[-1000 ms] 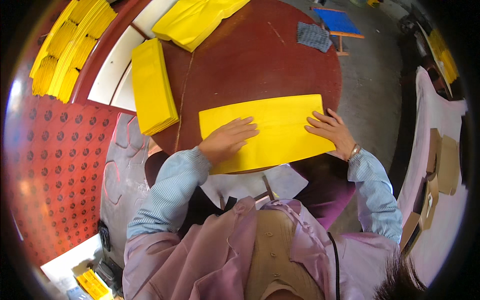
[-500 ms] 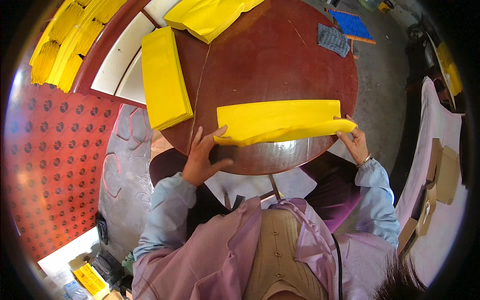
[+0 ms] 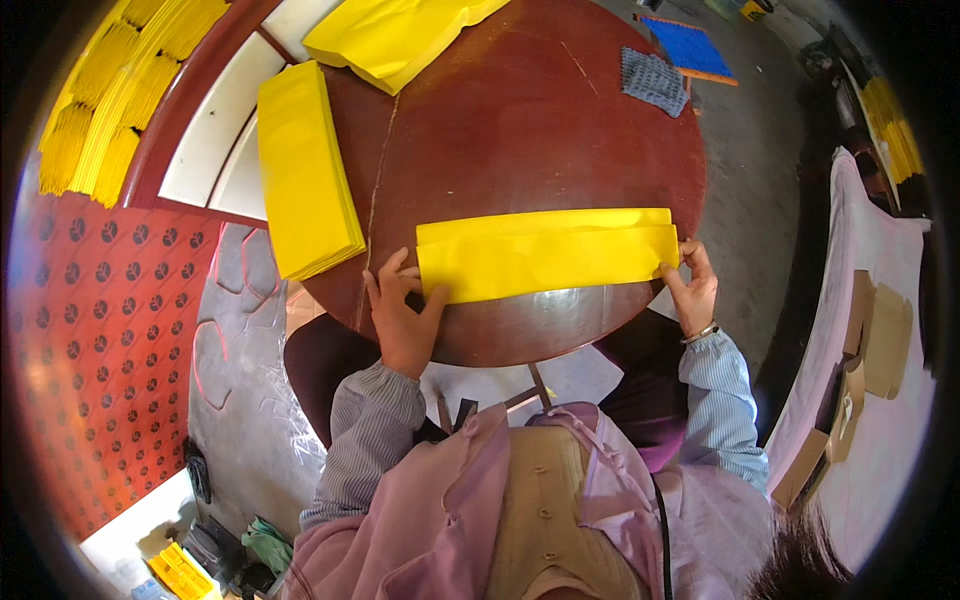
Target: The person folds yellow fabric pieces on a round table, aligning edges and pressing creases by hand. They stack the folded pieces into a neat pile on the table.
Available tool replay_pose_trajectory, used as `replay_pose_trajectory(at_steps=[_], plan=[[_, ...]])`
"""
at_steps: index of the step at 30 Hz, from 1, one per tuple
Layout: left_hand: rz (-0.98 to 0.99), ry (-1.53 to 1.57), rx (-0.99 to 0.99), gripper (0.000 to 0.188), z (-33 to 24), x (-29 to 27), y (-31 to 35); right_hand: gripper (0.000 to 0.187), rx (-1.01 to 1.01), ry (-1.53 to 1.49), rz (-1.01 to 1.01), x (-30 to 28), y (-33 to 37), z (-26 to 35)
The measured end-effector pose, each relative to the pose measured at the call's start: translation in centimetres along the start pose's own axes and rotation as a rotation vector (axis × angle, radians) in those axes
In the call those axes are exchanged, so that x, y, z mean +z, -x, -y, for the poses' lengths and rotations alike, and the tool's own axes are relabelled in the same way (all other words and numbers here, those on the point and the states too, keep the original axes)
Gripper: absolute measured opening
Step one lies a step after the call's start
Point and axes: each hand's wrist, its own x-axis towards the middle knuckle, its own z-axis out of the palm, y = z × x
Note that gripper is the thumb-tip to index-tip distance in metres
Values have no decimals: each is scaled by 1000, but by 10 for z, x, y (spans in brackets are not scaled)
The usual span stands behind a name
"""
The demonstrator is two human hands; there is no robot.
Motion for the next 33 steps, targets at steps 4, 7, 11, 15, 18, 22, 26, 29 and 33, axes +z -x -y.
replay_pose_trajectory(at_steps=[4, 7, 11, 15, 18, 22, 26, 29, 33], plan=[[-15, 102, -57, 65, -3, 3, -1, 32, -16, 37, -31, 6, 2, 9], [-14, 120, -112, 64, -5, 3, -2, 39, -57, 60, -52, 8, 2, 12], [-4, 133, -158, 63, -9, 2, -2, 37, -148, 104, -102, 13, 3, 12], [0, 109, -193, 62, -10, 4, -4, 35, -133, 172, -123, 15, 6, 12], [-32, 83, -93, 60, -9, 5, -6, 26, -227, 278, -144, 15, 5, 14], [-40, 193, -209, 55, -14, 5, -2, 19, -432, 389, -90, 13, -3, 15], [-34, 105, -159, 58, -15, 6, -8, 23, -466, 444, -93, 17, -2, 14], [-38, 85, -91, 58, -14, 6, -11, 25, -463, 467, -85, 17, 0, 15], [-20, -24, -23, 53, -8, 5, -9, 25, -454, 518, -88, 17, 0, 15]])
